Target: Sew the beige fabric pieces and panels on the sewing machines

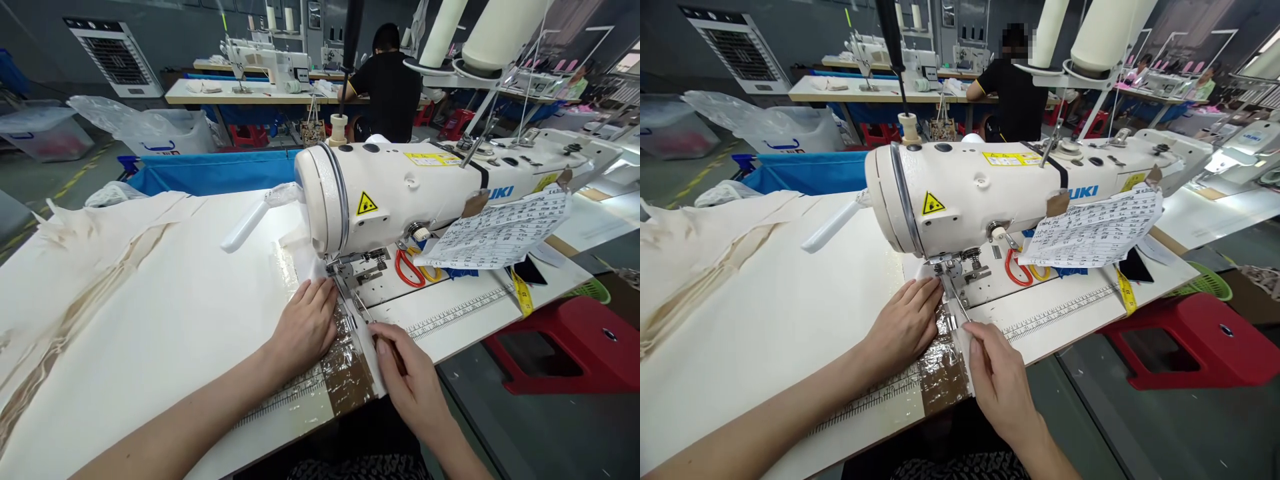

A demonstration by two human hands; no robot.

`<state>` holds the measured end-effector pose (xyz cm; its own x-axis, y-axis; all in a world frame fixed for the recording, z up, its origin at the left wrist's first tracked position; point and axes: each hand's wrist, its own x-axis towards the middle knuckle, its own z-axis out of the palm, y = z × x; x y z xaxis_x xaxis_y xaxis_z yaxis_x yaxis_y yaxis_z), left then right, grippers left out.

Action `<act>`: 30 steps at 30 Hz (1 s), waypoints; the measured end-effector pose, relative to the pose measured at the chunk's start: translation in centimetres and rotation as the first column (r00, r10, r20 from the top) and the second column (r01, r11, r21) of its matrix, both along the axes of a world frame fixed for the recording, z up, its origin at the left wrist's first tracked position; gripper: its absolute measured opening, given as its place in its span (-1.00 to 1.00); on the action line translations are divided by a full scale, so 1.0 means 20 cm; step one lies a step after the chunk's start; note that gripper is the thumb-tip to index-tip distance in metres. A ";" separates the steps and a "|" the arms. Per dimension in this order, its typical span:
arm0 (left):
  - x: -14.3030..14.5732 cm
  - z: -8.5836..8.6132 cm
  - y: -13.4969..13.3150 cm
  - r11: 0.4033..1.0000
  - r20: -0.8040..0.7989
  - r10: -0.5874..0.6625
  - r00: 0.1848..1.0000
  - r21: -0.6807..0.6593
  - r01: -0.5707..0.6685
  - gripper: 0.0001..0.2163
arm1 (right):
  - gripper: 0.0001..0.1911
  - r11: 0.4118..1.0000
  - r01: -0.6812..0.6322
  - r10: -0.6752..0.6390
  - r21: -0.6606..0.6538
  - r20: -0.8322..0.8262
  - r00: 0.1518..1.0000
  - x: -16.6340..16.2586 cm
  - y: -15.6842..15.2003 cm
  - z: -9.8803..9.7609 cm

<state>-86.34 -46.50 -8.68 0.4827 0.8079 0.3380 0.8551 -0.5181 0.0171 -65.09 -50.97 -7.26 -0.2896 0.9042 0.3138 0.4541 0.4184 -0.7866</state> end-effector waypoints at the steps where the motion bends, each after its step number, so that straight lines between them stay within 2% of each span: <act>1: 0.00 0.00 0.01 1.000 0.015 0.005 1.000 -0.014 -0.005 -0.57 | -0.75 0.998 -0.033 0.032 0.046 0.008 0.999 -0.02 0.01 0.00; 5: -0.01 0.01 0.02 0.999 0.052 0.014 0.999 -0.039 -0.012 -0.62 | -0.78 0.968 -0.127 0.099 0.215 0.136 0.986 -0.12 0.07 -0.01; 10: -0.02 0.00 0.04 0.999 0.066 -0.032 0.997 0.040 0.029 -0.64 | -0.69 0.913 -0.137 -0.030 0.384 0.399 0.917 -0.20 0.12 -0.03; 18: -0.02 -0.01 0.04 0.998 0.092 -0.037 0.995 0.062 0.031 -0.64 | -0.64 0.903 -0.123 -0.114 0.411 0.505 0.856 -0.22 0.13 -0.03; 23: -0.02 0.00 0.05 0.999 0.120 -0.012 0.993 0.032 0.008 -0.65 | -0.69 0.895 -0.114 -0.158 0.431 0.547 0.822 -0.23 0.12 -0.04; 26: -0.03 -0.01 0.06 1.000 0.147 -0.006 0.989 0.005 0.006 -0.65 | -0.72 0.885 -0.102 -0.218 0.455 0.598 0.771 -0.26 0.12 -0.06; 30: -0.06 -0.02 0.07 1.000 0.175 -0.005 0.985 -0.003 0.005 -0.65 | -0.60 0.893 -0.083 -0.263 0.442 0.663 0.700 -0.29 0.12 -0.06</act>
